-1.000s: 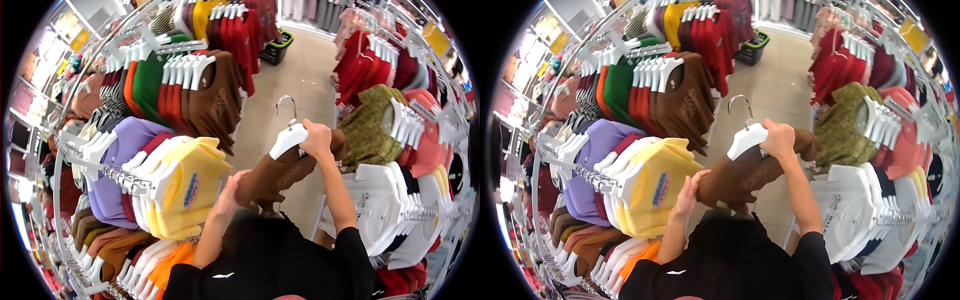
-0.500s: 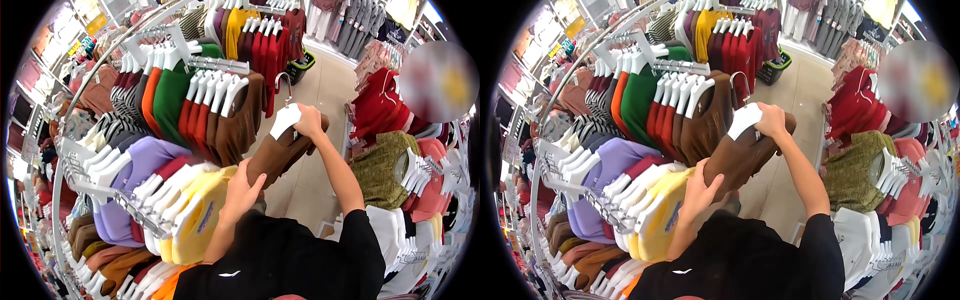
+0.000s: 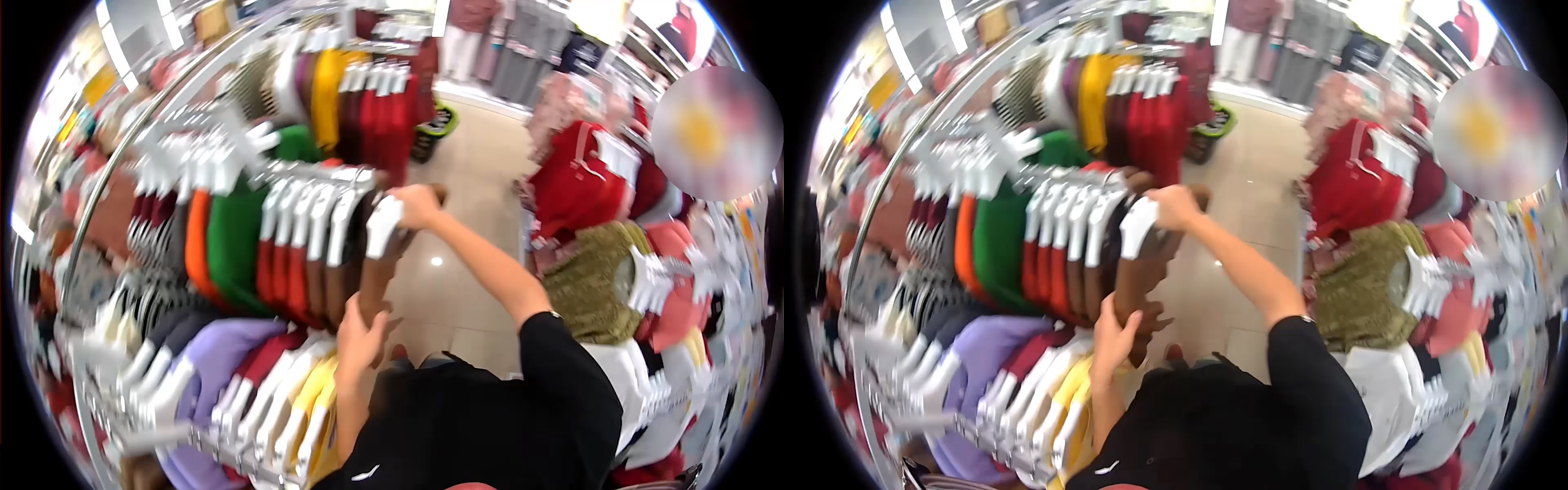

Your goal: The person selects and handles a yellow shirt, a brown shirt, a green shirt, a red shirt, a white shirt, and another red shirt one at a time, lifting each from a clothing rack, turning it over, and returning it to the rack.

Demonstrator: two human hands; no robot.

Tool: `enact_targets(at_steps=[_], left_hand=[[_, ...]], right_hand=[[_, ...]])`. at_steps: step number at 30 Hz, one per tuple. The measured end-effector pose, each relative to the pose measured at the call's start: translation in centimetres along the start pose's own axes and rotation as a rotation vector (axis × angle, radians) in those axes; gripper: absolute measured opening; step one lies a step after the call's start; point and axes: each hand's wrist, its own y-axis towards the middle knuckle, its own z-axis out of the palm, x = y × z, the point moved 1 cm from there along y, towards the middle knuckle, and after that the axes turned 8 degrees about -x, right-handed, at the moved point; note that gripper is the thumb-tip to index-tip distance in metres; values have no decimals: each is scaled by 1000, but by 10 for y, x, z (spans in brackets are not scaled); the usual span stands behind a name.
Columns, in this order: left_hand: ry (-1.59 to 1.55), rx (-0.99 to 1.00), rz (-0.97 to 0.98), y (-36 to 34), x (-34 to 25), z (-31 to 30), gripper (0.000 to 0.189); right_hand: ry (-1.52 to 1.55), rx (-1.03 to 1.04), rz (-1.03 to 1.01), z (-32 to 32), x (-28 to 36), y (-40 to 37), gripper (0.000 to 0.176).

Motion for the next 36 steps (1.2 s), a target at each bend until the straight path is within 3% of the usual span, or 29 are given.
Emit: enact_targets(at_steps=[4, 6, 9, 11, 12, 15, 16, 18, 22, 23, 25, 26, 29, 30, 33, 34, 36], left_hand=[[55, -59, 64, 9, 20, 6, 58], [19, 0, 5, 10, 11, 5, 59], [2, 23, 3, 10, 18, 6, 63], [68, 54, -23, 8, 24, 5, 66], [85, 67, -20, 6, 21, 5, 67], [252, 143, 124, -3, 23, -7, 70], [302, 110, 165, -5, 13, -10, 66], [285, 32, 167, -5, -19, -6, 67], [156, -182, 329, 24, -85, 58, 43], [49, -138, 333, 33, -93, 84, 37], [23, 158, 289, 51, -118, 133, 32], [-3, 283, 273, 54, -135, 164, 29], [464, 744, 893, 61, -170, 238, 40], [478, 959, 946, 61, -176, 262, 44], [650, 1290, 773, 42, -195, 315, 40], [731, 1330, 780, 35, -209, 331, 42], [567, 1257, 935, 23, -221, 357, 42]], right_hand=[[159, -198, -113, 9, 9, -2, 20], [197, -222, -55, 8, 16, -5, 17], [337, -361, 51, -13, 30, -25, 41], [329, -491, 159, -28, 34, -55, 50], [363, -429, 284, -28, 26, -78, 51], [345, -404, 623, -19, -17, -174, 40], [313, -396, 761, -19, -35, -214, 37], [205, -522, 790, -28, -83, -300, 28], [-140, -806, 1138, -127, -132, -407, 21], [-210, -900, 1269, -160, -139, -419, 20], [-280, -1120, 1243, -232, -142, -429, 26], [-458, -1136, 1233, -265, -138, -431, 32], [-796, -1224, 1231, -332, -145, -452, 48], [-794, -1244, 1246, -344, -151, -464, 54], [-847, -1157, 1268, -363, -164, -481, 57], [-778, -1151, 1307, -366, -166, -482, 57], [-710, -1136, 1298, -368, -169, -481, 56]])
